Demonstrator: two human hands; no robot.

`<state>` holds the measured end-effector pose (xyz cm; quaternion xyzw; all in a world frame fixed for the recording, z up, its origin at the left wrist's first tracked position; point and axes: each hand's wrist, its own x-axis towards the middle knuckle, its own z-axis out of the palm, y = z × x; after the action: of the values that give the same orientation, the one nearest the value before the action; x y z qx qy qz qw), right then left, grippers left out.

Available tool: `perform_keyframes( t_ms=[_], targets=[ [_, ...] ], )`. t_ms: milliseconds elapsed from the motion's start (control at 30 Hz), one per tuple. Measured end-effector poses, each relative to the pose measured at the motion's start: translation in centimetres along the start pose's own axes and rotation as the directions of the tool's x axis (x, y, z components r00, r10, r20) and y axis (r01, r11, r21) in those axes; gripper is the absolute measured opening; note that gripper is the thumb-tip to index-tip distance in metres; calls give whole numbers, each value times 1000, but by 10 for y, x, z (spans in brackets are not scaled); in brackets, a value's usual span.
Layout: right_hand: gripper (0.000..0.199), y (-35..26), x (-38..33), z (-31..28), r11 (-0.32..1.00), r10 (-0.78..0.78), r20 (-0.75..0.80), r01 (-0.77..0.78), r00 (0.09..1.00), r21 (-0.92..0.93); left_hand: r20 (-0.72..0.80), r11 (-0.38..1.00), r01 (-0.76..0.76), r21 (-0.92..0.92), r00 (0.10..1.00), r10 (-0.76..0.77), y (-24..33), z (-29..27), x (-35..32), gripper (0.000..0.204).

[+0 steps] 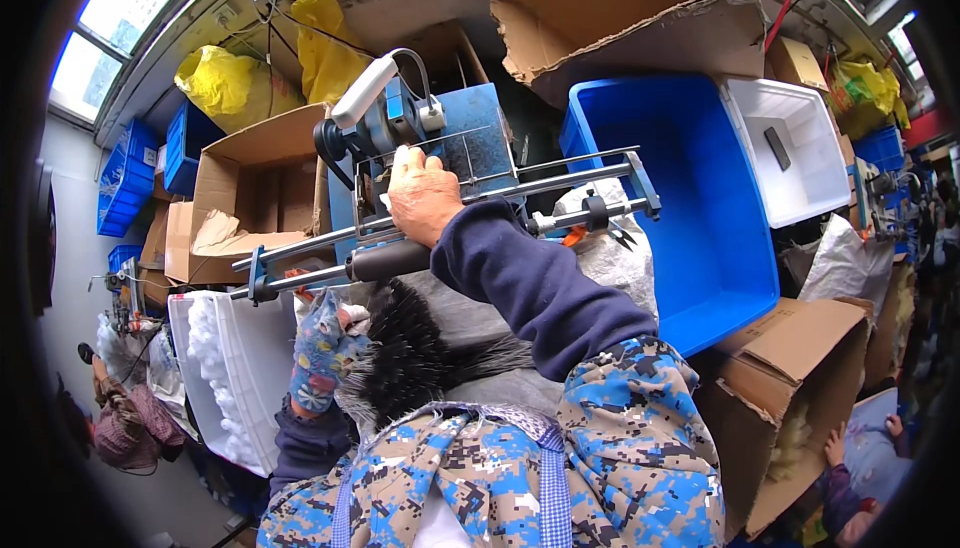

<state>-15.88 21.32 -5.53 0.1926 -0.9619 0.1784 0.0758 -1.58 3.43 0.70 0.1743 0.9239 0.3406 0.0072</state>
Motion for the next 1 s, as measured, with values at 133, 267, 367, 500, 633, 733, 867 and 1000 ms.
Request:
perform_keyframes(
  t_ms=[133,267,367,500,633,733,867,1000],
  targets=[
    [56,41,-11,-17,997,44,96,-39,994,-60,-63,998,-21,60,998,24,-14,-6,-6,25],
    [42,70,-18,-54,986,3,16,0,1000,-168,-146,990,112,81,984,-99,-30,-5,-24,18],
    [33,92,-4,-57,947,6,-195,-68,981,-315,-161,994,105,5,982,-103,-17,2,-12,17],
    [8,110,-2,-56,929,-16,0,15,1000,-370,-182,1000,13,-11,983,-14,-1,8,12,11],
    [8,85,-45,-109,972,-139,99,155,985,-178,-266,840,275,-468,862,-431,-18,-13,-25,8],
    [14,58,-93,-120,963,-226,203,186,953,197,-198,741,297,-603,844,-499,-20,-17,-27,11],
    [24,-18,-93,-78,433,-173,-168,228,971,872,43,964,-14,-266,999,26,16,7,11,16],
    [20,-27,-87,-94,-301,-80,28,-51,996,952,21,942,-144,-302,987,158,19,19,7,24]
  ],
)
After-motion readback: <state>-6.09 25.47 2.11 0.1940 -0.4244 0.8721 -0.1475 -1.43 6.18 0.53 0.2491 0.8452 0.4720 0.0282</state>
